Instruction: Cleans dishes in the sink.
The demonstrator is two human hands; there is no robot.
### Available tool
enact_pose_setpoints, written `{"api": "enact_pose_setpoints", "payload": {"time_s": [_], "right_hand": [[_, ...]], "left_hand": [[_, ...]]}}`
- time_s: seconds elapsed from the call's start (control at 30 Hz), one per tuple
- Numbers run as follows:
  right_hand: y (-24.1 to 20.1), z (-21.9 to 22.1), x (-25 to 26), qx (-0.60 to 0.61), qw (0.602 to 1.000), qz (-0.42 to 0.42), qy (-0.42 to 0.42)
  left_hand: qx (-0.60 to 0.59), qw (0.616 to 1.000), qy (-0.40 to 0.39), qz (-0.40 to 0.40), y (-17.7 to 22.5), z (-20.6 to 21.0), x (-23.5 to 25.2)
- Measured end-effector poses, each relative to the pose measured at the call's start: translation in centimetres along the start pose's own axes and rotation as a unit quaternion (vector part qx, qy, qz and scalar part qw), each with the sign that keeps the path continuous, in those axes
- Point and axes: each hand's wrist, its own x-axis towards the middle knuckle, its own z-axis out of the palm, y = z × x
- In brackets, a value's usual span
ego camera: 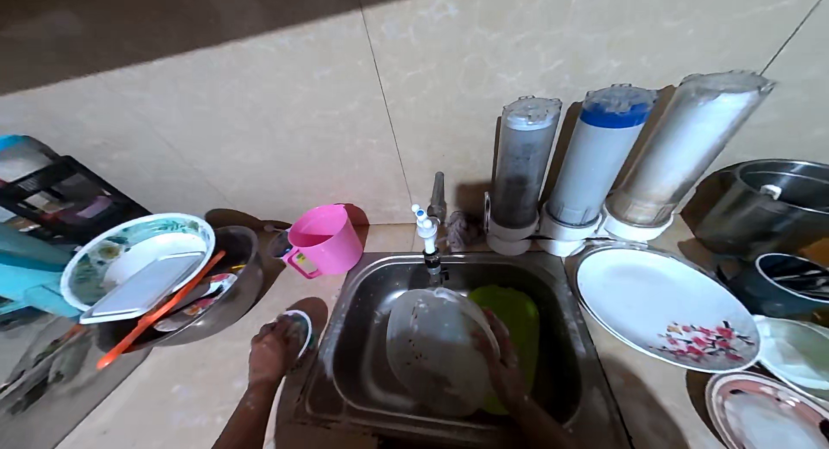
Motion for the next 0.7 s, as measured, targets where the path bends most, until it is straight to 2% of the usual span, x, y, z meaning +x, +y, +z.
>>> {"api": "enact_pose_setpoints", "payload": {"time_s": [0.07, 0.1, 0.17, 0.2, 0.23, 0.3, 0.37, 0.4, 0.43, 0.47, 0.5, 0.53, 0.6, 0.63, 0.67, 0.7], "right_hand": [[0.0, 0.1, -0.2, -0.001, 1.000, -0.013, 0.004], [0.0, 0.2, -0.3, -0.005, 1.000, -0.020, 0.003], [-0.2, 0.1, -0.4, -0.018, 0.999, -0.039, -0.005], [-0.3, 0.1, -0.4, -0.025, 0.999, -0.042, -0.013], [-0.2, 0.1, -0.4, -0.032, 0.998, -0.045, -0.018], [0.0, 0.0, -0.4, -0.055, 0.997, -0.055, -0.027], [0.1, 0.1, -0.5, -0.078, 0.994, -0.070, -0.032], [0.3, 0.2, -0.6, -0.088, 0.992, -0.080, -0.032], [0.5, 0.2, -0.7, -0.097, 0.991, -0.089, -0.033], [0.6, 0.0, -0.6, -0.103, 0.989, -0.099, -0.036], [0.6, -0.2, -0.5, -0.107, 0.989, -0.099, -0.039], [0.5, -0.3, -0.3, -0.111, 0.989, -0.095, -0.038], [0.3, -0.5, 0.0, -0.138, 0.986, -0.088, -0.045], [0.2, -0.5, 0.1, -0.150, 0.984, -0.082, -0.053], [0.2, -0.3, 0.1, -0.156, 0.983, -0.076, -0.060], [0.3, -0.1, 0.0, -0.158, 0.983, -0.074, -0.064]], "left_hand": [[-0.019, 0.999, -0.012, 0.041, -0.8, -0.4, 0.6], [-0.045, 0.998, -0.011, 0.034, -0.7, -0.9, 0.9], [-0.150, 0.987, 0.054, 0.021, 1.4, -1.5, 0.4], [-0.208, 0.972, 0.098, 0.055, 3.3, -1.3, -0.4], [-0.242, 0.953, 0.132, 0.125, 5.7, -1.0, -1.7], [-0.223, 0.907, 0.139, 0.330, 10.8, 1.1, -5.0], [-0.098, 0.826, 0.126, 0.540, 15.1, 3.7, -7.4], [-0.031, 0.768, 0.162, 0.619, 16.9, 5.1, -7.6], [0.010, 0.721, 0.205, 0.662, 18.5, 6.2, -7.1], [0.029, 0.696, 0.240, 0.676, 19.6, 7.0, -6.1], [0.040, 0.698, 0.255, 0.669, 20.1, 7.7, -5.1], [0.042, 0.718, 0.246, 0.650, 19.8, 8.4, -4.2], [0.051, 0.780, 0.174, 0.598, 17.1, 10.5, -2.7], [0.068, 0.813, 0.098, 0.570, 15.2, 11.7, -2.7], [0.087, 0.841, -0.014, 0.534, 13.4, 12.7, -3.2], [0.107, 0.847, -0.127, 0.504, 12.1, 13.5, -3.7]]}}
